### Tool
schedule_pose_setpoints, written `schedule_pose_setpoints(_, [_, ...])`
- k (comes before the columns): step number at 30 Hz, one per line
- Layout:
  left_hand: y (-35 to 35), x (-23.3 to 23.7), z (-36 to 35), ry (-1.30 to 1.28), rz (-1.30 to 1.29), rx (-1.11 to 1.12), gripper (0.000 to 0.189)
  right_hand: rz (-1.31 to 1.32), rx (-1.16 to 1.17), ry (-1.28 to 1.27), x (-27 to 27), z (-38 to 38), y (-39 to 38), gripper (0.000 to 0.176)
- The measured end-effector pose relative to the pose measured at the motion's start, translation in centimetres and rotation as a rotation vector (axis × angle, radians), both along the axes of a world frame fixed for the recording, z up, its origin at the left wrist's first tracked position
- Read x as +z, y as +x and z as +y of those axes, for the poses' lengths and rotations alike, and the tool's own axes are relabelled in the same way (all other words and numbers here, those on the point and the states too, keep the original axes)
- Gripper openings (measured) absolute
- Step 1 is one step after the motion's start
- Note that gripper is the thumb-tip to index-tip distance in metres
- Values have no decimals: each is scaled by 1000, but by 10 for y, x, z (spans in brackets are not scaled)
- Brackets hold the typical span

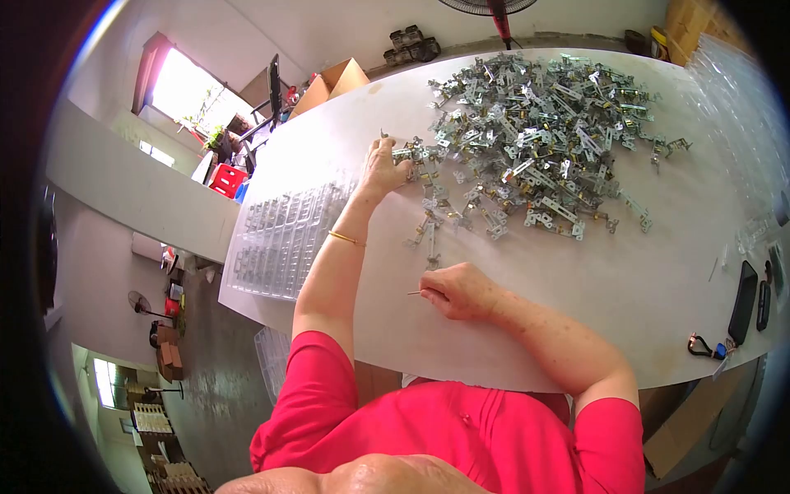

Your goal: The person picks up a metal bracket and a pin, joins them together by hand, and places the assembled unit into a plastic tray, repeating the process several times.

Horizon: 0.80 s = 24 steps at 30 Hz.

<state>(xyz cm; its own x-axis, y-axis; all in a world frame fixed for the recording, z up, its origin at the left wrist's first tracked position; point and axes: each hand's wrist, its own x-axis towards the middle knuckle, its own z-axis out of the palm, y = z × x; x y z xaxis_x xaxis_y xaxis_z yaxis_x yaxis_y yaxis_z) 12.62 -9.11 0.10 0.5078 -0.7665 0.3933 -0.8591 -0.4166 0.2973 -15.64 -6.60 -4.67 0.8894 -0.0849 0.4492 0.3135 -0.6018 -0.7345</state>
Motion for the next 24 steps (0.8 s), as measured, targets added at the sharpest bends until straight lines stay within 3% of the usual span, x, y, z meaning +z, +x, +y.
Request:
schedule_pose_setpoints(3, [15,-2,-4,101,99,-33,53,6,-9,-9,-3,-1,1,9])
schedule_pose_setpoints(7, [9,12,-5,287,93,-54,55,33,-12,9,-3,-1,2,8])
schedule_pose_setpoints(9, [3,18,-6,329,212,-4,51,56,-21,27,-2,-2,2,9])
schedule_pose_setpoints(13, [-16,19,-5,314,169,-6,43,61,-31,42,-4,-1,3,9])
schedule_pose_setpoints(15, [-25,22,-4,177,151,-5,40,65,-45,62,-4,-1,3,8])
schedule_pose_setpoints(19, [-35,42,0,212,180,9,37,167,-33,109,6,-1,-1,10])
schedule_pose_setpoints(22, [-41,62,-1,184,170,-112,35,106,-24,133,7,-1,-2,8])
schedule_pose_setpoints(24, [-44,74,-7,112,492,-141,35,95,-24,148,10,1,-4,8])
